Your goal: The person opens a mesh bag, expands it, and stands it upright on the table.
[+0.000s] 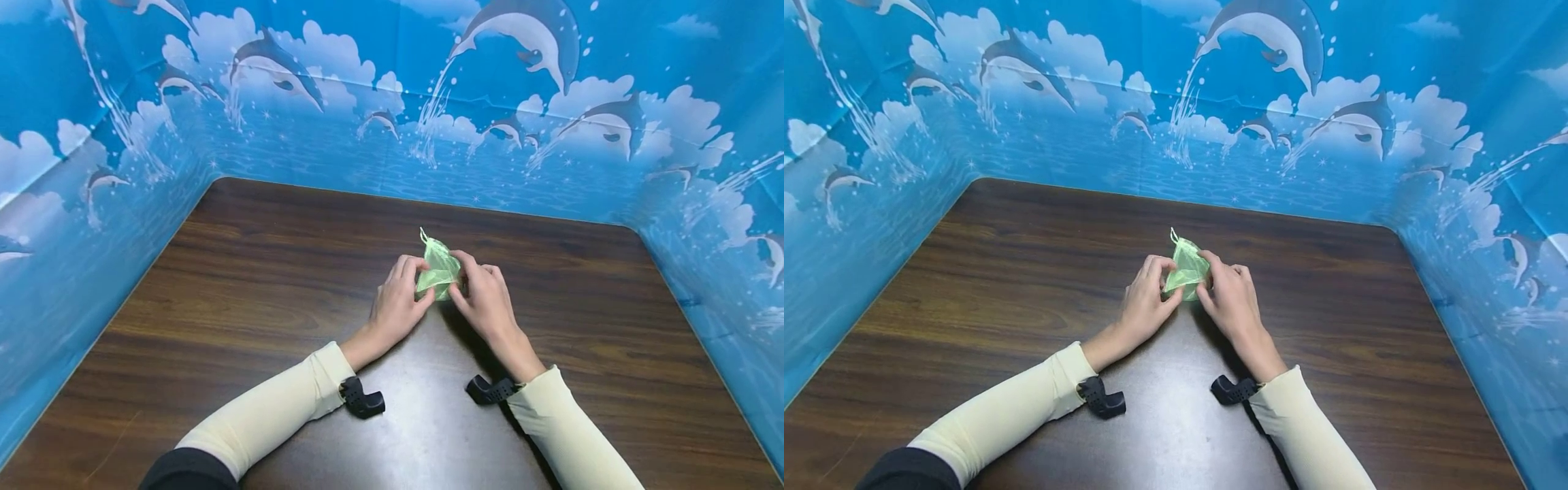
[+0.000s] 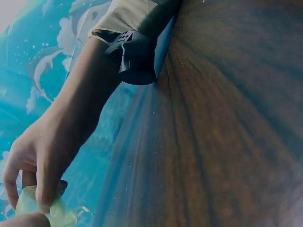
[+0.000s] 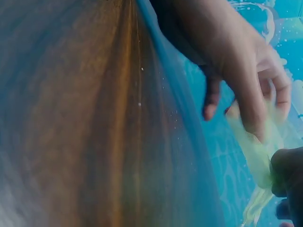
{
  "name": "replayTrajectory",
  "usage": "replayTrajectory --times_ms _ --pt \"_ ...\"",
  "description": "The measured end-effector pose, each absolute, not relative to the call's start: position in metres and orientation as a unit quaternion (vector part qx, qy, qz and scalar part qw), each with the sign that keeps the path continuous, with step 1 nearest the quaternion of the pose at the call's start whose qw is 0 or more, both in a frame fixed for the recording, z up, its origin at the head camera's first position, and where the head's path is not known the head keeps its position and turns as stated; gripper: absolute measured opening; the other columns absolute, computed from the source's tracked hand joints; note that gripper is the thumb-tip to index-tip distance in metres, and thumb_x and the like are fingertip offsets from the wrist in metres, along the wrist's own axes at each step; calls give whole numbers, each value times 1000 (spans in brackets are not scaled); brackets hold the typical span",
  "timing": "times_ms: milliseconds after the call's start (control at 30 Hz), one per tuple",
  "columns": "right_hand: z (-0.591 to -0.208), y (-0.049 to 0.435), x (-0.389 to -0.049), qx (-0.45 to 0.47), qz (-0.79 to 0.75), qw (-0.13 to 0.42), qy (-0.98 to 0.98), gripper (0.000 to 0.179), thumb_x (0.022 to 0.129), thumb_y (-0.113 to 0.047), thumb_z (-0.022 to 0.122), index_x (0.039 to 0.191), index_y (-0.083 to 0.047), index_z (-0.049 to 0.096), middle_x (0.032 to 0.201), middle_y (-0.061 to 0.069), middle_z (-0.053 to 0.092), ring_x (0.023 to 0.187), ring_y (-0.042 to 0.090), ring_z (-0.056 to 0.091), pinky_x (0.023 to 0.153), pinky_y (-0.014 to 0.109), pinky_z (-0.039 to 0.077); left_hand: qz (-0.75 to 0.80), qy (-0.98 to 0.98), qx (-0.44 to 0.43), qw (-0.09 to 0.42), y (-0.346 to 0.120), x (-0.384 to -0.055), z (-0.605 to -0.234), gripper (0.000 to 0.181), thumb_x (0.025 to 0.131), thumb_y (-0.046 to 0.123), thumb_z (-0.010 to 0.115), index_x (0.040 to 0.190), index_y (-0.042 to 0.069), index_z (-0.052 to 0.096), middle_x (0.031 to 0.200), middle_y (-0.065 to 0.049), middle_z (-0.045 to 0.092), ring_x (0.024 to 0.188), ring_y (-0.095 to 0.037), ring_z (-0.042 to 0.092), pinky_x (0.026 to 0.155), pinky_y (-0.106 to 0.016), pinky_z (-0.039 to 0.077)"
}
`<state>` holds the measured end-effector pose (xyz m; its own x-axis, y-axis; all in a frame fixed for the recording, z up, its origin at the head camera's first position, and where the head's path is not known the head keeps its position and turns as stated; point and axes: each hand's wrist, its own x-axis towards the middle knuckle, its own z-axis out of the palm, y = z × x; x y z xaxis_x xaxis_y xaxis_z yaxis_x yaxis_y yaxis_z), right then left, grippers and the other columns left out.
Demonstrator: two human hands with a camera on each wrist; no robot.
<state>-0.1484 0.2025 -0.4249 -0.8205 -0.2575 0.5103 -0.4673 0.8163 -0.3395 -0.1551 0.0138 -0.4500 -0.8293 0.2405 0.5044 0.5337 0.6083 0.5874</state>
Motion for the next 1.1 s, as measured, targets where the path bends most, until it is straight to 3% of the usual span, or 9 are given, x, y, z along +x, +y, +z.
replayTrajectory --times_ms 133,367,600,667,833,967,1100 --pt "-425 201 -149 218 234 234 -918 49 93 -11 72 140 -9 57 85 4 63 66 18 49 87 48 46 -352 -874 -247 227 11 -156 -448 25 88 15 80 104 14 62 97 -1 65 83 -15 62 60 -34 53" --pt "-425 199 -152 165 260 201 -930 59 89 -17 76 143 -10 53 103 9 64 77 22 53 76 42 43 -371 -852 -251 272 9 -158 -444 18 88 16 77 96 13 60 81 0 65 62 -12 54 51 -32 44" --pt "-426 201 -147 125 275 196 -933 49 94 -13 65 142 -11 54 77 6 57 58 19 45 58 37 39 -377 -853 -241 269 9 -156 -446 16 91 18 73 97 13 59 76 1 61 61 -11 52 51 -33 44" --pt "-425 200 -147 129 264 196 -936 49 95 -18 66 142 -10 54 72 6 57 55 19 44 59 42 46 -377 -854 -242 264 10 -156 -446 15 91 18 71 98 13 58 74 0 58 59 -11 48 49 -33 41" --pt "-426 199 -146 146 232 216 -937 50 96 -23 70 140 -7 54 67 5 60 56 19 47 88 51 53 -376 -855 -249 258 10 -156 -448 18 88 14 72 100 13 58 80 0 62 59 -9 48 49 -31 41" --pt "-426 200 -146 145 230 251 -929 44 95 -12 64 138 -7 54 56 3 49 52 21 46 83 50 52 -382 -851 -251 259 10 -156 -449 26 84 10 74 105 12 57 77 1 60 56 -8 48 48 -28 40" --pt "-426 200 -145 143 226 274 -924 45 89 -10 62 133 -6 54 53 3 48 50 23 46 80 50 53 -384 -852 -242 262 11 -156 -448 32 83 9 74 109 11 56 71 4 53 54 -7 42 48 -27 36"
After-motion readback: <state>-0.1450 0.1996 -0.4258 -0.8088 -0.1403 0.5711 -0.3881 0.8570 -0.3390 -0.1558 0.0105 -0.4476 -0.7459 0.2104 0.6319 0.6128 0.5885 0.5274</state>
